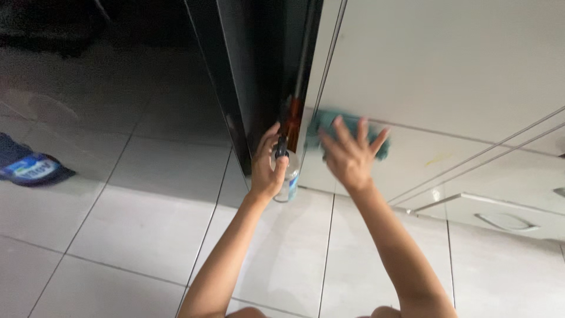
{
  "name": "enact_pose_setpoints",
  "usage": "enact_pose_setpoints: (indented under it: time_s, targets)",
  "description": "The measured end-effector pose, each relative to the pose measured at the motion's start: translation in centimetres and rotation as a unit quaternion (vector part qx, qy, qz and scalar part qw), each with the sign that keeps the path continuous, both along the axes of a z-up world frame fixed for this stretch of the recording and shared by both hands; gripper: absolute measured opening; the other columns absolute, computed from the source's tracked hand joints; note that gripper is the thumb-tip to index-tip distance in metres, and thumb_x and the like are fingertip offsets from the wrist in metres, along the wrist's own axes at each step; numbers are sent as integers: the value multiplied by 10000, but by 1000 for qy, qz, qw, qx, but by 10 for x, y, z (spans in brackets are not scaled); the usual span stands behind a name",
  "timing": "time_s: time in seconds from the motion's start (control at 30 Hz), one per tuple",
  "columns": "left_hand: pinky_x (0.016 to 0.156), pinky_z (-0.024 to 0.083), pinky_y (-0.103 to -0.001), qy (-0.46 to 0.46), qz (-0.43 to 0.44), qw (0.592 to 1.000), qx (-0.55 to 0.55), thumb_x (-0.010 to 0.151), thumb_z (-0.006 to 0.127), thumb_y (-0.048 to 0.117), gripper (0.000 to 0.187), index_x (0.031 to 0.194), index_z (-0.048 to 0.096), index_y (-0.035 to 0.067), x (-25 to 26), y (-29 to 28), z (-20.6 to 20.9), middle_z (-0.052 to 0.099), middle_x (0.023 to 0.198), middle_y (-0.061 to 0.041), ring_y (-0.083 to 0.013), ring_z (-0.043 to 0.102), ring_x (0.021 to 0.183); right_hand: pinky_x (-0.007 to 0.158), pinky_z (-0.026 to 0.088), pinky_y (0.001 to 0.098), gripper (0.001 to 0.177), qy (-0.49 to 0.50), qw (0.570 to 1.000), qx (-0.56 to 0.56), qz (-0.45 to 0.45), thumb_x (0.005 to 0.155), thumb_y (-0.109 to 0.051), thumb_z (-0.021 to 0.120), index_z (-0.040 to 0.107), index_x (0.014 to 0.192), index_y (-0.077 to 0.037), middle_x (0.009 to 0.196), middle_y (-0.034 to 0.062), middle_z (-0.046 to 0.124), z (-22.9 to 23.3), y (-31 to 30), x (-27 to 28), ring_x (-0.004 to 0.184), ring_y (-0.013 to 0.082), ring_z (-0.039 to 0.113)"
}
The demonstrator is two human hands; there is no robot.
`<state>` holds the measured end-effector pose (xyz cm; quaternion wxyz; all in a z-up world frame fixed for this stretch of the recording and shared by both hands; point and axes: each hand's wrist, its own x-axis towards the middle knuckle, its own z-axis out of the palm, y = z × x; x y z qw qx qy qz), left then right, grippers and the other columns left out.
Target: The person sprays a cleaning solution onto white cabinet doors and wipes them with a green cloth. They clean multiple sections of the cabinet, moving from the lower drawers to the upper doors and side panels.
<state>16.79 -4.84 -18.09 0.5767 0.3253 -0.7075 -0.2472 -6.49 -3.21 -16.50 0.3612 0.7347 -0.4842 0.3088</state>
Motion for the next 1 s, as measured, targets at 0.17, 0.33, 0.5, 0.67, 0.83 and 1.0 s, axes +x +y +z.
enact_pose_setpoints:
  time_s: [0.17, 0.33, 0.5, 0.67, 0.83, 1.0]
  targets:
    - [1127, 504, -432, 23, -38, 998, 36, 1027, 387, 727, 879, 1373, 531, -68, 1, -5, -19, 438, 1569, -209, -352, 535, 1406, 1285, -31, 600, 552, -29, 997, -54, -42, 781, -80, 745, 828, 1281, -299, 1647, 5, 449, 41, -15, 17, 1594, 320, 254]
    - [1122, 511, -425, 14, -21, 998, 60, 1025, 385, 722, 883, 1416, 501, -61, -7, -11, -50, 432, 1560, -198, -340, 528, 1402, 1279, 60, 529, 230, 49, 997, -45, 22, 948, -267, 796, 806, 1166, -337, 1617, -33, 473, -1, -18, 14, 1565, 252, 298]
    - [1215, 424, -487, -15, 43, 998, 34, 1078, 368, 664, 737, 1365, 573, 17, -5, -16, -72, 453, 1602, -198, -374, 470, 1498, 1255, 116, 508, 220, 126, 989, 65, 33, 1014, -305, 711, 759, 1221, -364, 1635, -118, 413, -116, -5, 2, 1560, 173, 248]
    - [1139, 466, -468, -10, 22, 998, 57, 1051, 367, 698, 771, 1343, 552, 8, -8, -12, -79, 445, 1572, -218, -380, 505, 1430, 1212, 174, 552, 367, 225, 938, 263, 28, 934, -303, 643, 698, 1295, -349, 1641, -155, 349, -186, 14, -27, 1547, 144, 173]
    - [1103, 503, -443, -36, 38, 997, 55, 1033, 331, 719, 796, 1329, 577, 23, -12, -8, -78, 474, 1550, -205, -359, 529, 1411, 1232, 15, 620, 358, 124, 979, 155, 39, 935, -231, 705, 742, 1255, -388, 1669, -138, 298, -152, 11, -29, 1602, 177, 55]
    - [1166, 477, -458, -40, 38, 998, 40, 1060, 319, 711, 795, 1332, 570, 7, -11, -3, -71, 444, 1578, -222, -355, 512, 1434, 1259, -132, 644, 364, 12, 1000, 24, -11, 977, -185, 750, 784, 1293, -362, 1710, -58, 323, -66, -2, -20, 1634, 302, 10]
